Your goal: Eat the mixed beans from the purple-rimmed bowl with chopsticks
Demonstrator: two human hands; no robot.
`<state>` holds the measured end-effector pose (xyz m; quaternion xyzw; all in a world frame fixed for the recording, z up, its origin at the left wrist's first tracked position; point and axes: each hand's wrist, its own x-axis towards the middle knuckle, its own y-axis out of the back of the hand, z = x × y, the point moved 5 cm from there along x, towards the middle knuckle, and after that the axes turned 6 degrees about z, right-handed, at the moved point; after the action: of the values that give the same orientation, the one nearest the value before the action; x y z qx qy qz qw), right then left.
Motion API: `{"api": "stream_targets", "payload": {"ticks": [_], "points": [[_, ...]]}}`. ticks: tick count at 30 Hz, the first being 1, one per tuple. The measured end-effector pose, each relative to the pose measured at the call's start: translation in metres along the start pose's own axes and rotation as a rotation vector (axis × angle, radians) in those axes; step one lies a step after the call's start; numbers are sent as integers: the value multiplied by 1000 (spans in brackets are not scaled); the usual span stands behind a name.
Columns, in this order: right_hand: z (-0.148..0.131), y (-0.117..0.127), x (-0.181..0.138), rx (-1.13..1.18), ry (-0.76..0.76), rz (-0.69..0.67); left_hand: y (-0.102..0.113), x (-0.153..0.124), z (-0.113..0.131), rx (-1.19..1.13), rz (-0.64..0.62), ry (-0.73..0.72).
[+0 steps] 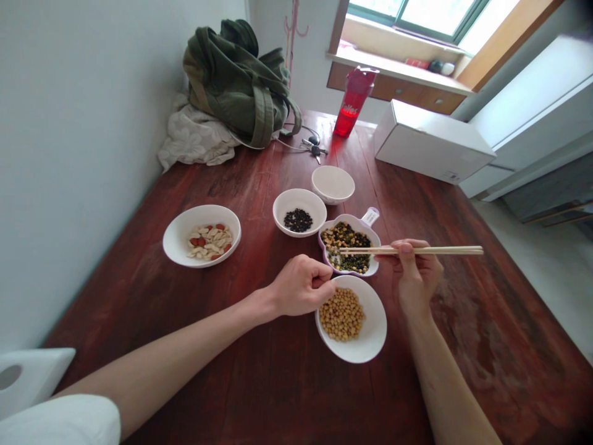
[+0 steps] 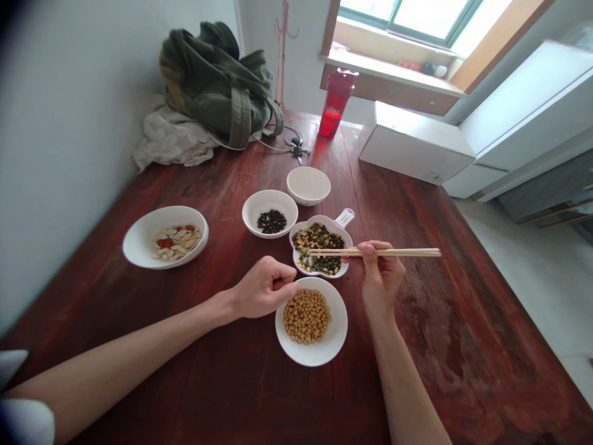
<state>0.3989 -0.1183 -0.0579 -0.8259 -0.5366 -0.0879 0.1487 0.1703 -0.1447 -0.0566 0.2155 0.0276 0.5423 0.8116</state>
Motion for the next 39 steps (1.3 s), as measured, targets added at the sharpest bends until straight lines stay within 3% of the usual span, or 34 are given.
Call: {"api": "stream_targets", "payload": {"ticks": [8, 17, 34, 39], "points": [[-6, -13, -14, -221, 104, -122, 0, 0, 0, 3, -2, -2], [-7, -11, -13, -318, 140, -130, 0, 0, 1, -6, 0, -6], [-10, -12, -15, -329, 140, -120, 0, 0, 0, 1, -9, 6], [-5, -6, -10, -215, 88, -42, 0, 0, 0, -2, -10, 3]]}}
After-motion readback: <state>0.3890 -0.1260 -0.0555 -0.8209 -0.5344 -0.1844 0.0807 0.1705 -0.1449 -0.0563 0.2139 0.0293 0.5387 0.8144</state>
